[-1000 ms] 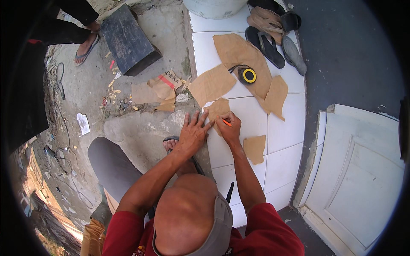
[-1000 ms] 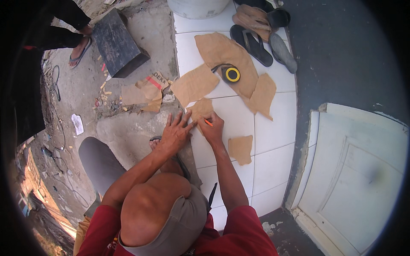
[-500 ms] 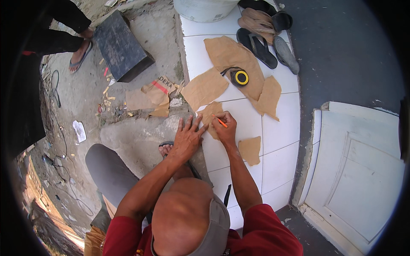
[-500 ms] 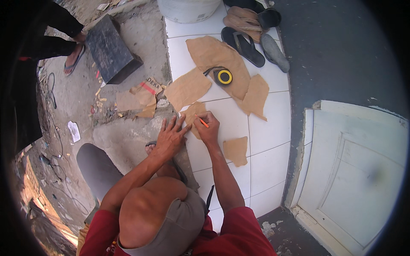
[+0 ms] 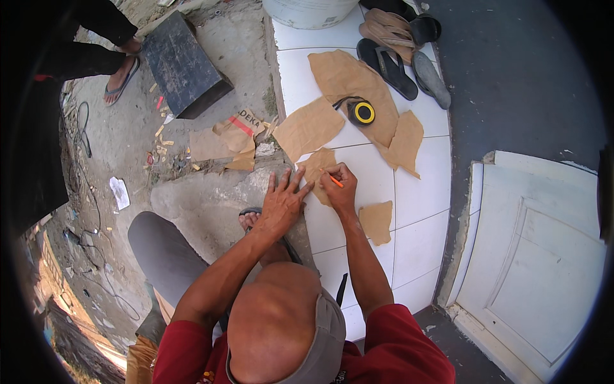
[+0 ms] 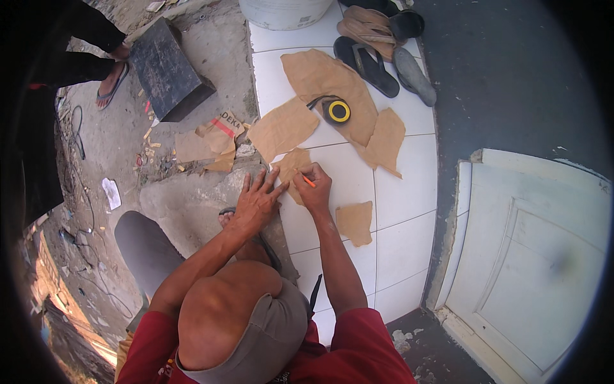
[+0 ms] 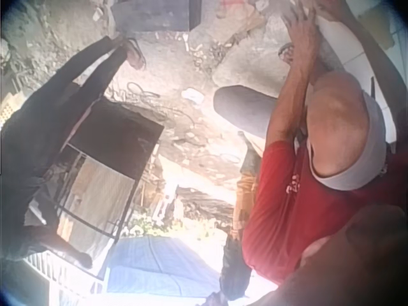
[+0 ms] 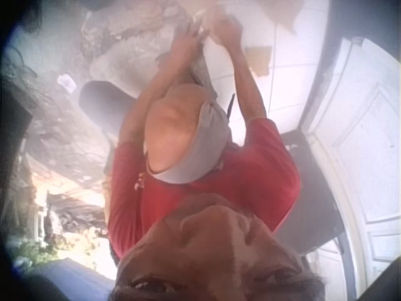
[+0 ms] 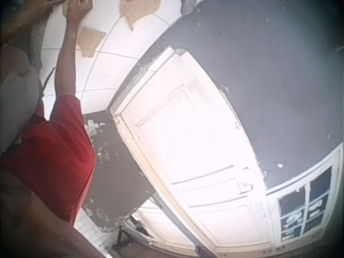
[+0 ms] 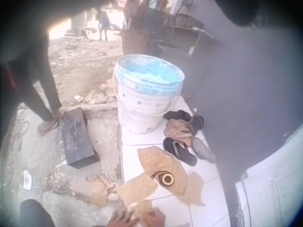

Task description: The person picks up a piece of cardboard from a construction site and carries it to a tiled area. They sit on the floor and use a utility knife to cut the cardboard into smaller pieces.

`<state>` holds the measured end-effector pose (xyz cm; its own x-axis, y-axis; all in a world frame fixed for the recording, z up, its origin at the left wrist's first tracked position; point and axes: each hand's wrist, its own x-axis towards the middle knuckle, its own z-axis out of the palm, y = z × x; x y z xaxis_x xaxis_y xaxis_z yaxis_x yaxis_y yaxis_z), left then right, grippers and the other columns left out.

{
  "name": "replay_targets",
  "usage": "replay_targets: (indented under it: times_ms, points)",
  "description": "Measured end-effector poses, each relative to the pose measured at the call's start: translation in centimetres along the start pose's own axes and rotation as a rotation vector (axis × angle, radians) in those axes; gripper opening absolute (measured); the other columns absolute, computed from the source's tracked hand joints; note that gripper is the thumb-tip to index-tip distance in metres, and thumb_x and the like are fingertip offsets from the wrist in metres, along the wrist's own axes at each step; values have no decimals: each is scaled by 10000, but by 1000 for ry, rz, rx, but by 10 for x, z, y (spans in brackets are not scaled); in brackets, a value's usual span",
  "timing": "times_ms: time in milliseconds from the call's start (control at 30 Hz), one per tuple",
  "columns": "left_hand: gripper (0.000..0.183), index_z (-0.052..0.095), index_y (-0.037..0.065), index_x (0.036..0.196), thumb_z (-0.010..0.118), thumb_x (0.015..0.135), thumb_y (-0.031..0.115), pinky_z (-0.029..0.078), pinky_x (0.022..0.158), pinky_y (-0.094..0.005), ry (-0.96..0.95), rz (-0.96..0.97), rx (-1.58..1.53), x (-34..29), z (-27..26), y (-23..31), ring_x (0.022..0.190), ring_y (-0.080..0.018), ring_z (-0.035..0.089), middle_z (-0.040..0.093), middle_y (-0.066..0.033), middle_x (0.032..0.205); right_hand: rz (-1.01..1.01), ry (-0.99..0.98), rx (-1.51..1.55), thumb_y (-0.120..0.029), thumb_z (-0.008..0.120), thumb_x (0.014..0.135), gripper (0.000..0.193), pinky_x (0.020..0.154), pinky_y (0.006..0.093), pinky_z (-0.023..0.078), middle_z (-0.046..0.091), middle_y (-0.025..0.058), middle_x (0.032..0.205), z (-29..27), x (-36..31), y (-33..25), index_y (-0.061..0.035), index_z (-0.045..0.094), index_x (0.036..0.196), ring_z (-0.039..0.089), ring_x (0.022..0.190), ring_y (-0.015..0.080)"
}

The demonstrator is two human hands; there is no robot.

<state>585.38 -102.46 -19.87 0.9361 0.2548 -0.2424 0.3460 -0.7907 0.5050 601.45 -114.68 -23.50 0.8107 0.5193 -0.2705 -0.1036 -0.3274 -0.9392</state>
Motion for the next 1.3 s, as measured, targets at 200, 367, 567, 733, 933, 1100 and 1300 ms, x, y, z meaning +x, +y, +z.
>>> replay_targets:
  times_ms: [200, 367, 567, 733, 933, 1100, 1300]
  points:
    - [666, 588, 271, 1581, 751, 937, 227, 238, 1304, -658, -4, -4, -8, 0, 0, -1, 1599, -398, 369, 323, -104, 1784, 11, 3, 51, -19, 765, 948, 122, 628, 246, 535, 719, 30, 779, 0, -1, 0, -11, 649, 909, 658, 694, 55]
    - [668, 585, 270, 1583, 747, 936, 222, 239, 1301, -666, -9, -3, 5, 1, 0, 1, 1596, -403, 374, 323, -109, 1784, -3, 3, 28, -20, 765, 947, 127, 623, 252, 533, 722, 37, 762, -1, 0, 4, -10, 648, 899, 657, 684, 59]
    - [668, 587, 268, 1581, 748, 935, 220, 250, 1294, -672, 0, 1, 15, 0, 1, 0, 1593, -407, 378, 328, -113, 1781, -2, 0, 22, -13, 757, 950, 119, 633, 259, 544, 724, 41, 757, 0, 0, 0, -4, 650, 899, 661, 683, 64]
    - [674, 585, 268, 1582, 752, 931, 219, 260, 1289, -672, 3, 0, 17, -1, 2, -1, 1596, -403, 375, 328, -112, 1781, 13, -8, 69, -5, 749, 948, 112, 644, 263, 552, 726, 44, 777, 1, -2, -5, -1, 649, 898, 666, 695, 67]
    - [683, 579, 268, 1587, 754, 929, 222, 261, 1290, -668, 9, 3, 31, -1, 4, -1, 1598, -397, 374, 329, -105, 1782, 30, -18, 82, 1, 741, 948, 106, 643, 257, 545, 712, 31, 779, 0, -2, -3, -3, 651, 893, 659, 700, 64]
    - [684, 577, 270, 1590, 751, 930, 225, 259, 1291, -668, 6, 7, 47, 1, 5, -2, 1598, -395, 374, 333, -106, 1780, 29, -16, 81, -9, 750, 948, 106, 635, 258, 540, 708, 25, 779, 0, 0, 2, -2, 657, 895, 646, 686, 61]
    - [692, 581, 272, 1584, 753, 916, 221, 255, 1295, -663, 19, 3, 27, 1, 5, -1, 1596, -393, 379, 341, -100, 1777, 7, -41, -7, -40, 783, 957, 149, 638, 262, 539, 711, 26, 777, -2, 2, -1, 5, 659, 887, 641, 690, 61]
